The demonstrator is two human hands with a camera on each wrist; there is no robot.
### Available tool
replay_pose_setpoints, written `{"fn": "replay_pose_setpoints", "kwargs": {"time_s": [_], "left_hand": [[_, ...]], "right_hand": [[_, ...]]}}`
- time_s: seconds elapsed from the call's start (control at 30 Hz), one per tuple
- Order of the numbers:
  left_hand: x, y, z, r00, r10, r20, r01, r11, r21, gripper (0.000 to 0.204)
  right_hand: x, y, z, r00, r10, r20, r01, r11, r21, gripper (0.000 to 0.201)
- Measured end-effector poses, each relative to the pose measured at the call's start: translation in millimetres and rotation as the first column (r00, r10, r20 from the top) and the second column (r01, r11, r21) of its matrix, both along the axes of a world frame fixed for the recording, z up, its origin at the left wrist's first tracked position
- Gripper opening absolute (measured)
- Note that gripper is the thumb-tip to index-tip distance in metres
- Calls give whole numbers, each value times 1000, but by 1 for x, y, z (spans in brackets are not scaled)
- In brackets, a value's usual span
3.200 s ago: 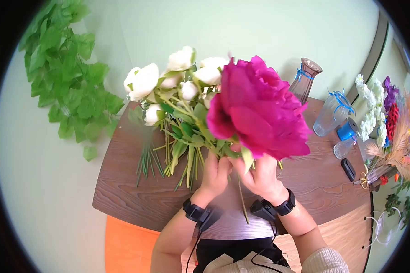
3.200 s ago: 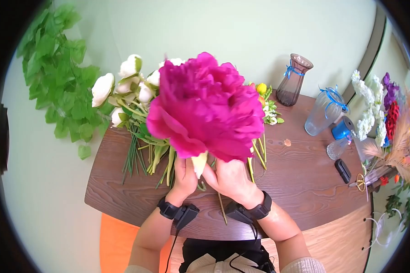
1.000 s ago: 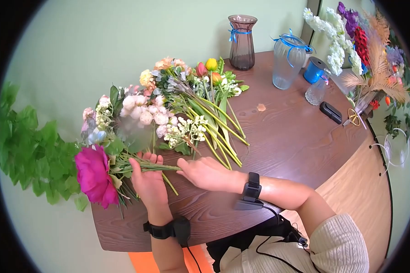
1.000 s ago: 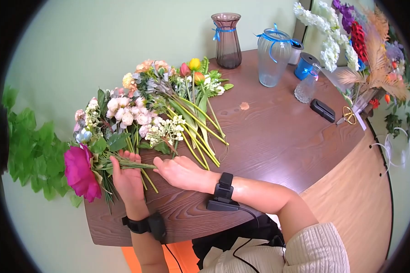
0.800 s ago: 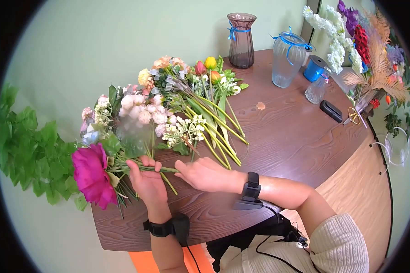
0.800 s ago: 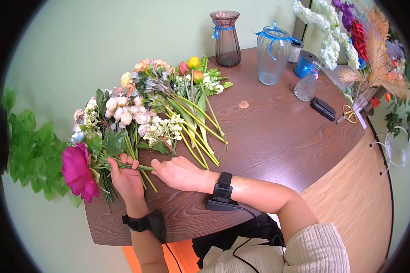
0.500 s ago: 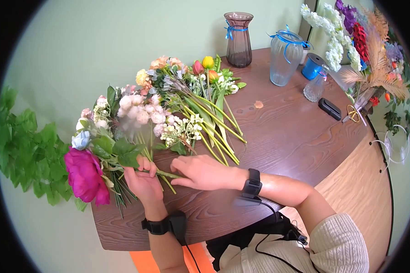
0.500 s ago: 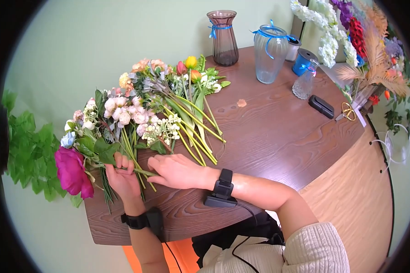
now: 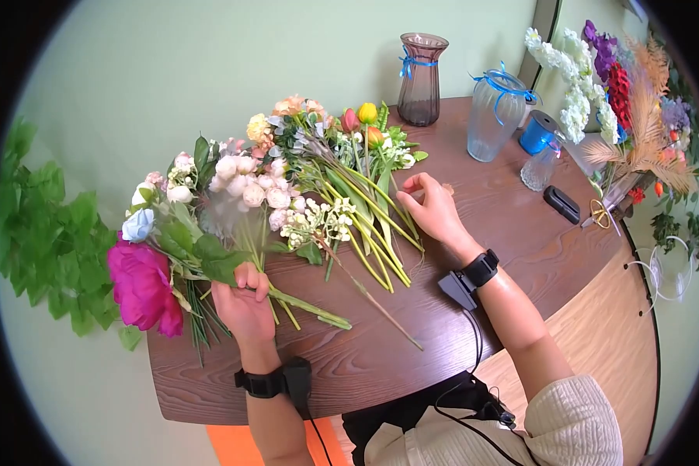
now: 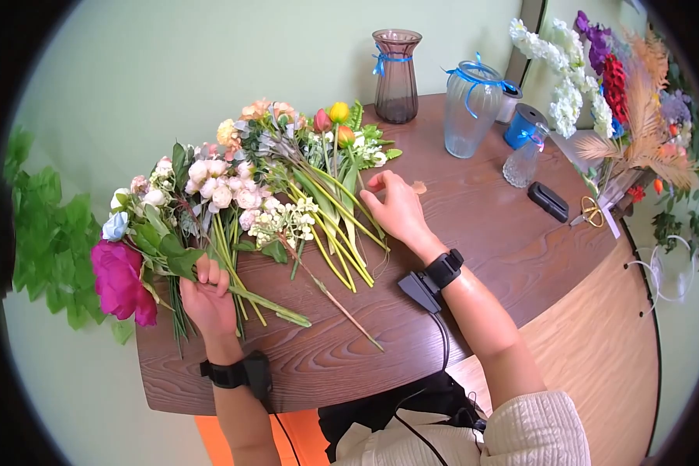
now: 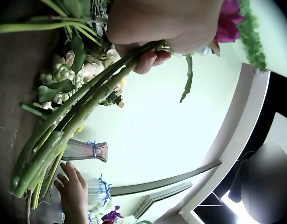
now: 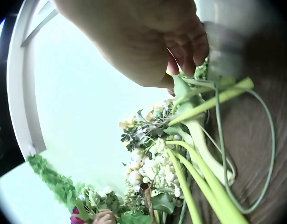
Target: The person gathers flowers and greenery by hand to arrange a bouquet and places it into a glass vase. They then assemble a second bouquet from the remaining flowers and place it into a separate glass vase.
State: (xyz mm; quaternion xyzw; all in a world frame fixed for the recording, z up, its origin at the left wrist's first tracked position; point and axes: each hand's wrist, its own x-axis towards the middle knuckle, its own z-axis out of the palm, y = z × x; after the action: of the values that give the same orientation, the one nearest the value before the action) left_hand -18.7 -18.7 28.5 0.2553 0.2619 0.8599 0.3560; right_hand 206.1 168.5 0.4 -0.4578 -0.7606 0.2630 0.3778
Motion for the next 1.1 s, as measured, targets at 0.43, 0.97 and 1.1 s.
{"fn": "replay_pose_setpoints", "kwargs": {"time_s": [0.43, 0.97, 1.1], "left_hand": [[-6, 1, -7, 998, -57, -1, 57, 998, 15, 24], [-5, 1, -4, 989, -147, 9, 146, 986, 82, 20], [-5, 1, -4, 985, -173, 14, 171, 981, 92, 20]], "right_hand": [[9, 13, -23, 928, 62, -368, -205, 909, -362, 21], [13, 1, 6, 733, 37, -680, -391, 840, -376, 17], [11, -3, 8, 716, 52, -697, -405, 844, -353, 17]]}}
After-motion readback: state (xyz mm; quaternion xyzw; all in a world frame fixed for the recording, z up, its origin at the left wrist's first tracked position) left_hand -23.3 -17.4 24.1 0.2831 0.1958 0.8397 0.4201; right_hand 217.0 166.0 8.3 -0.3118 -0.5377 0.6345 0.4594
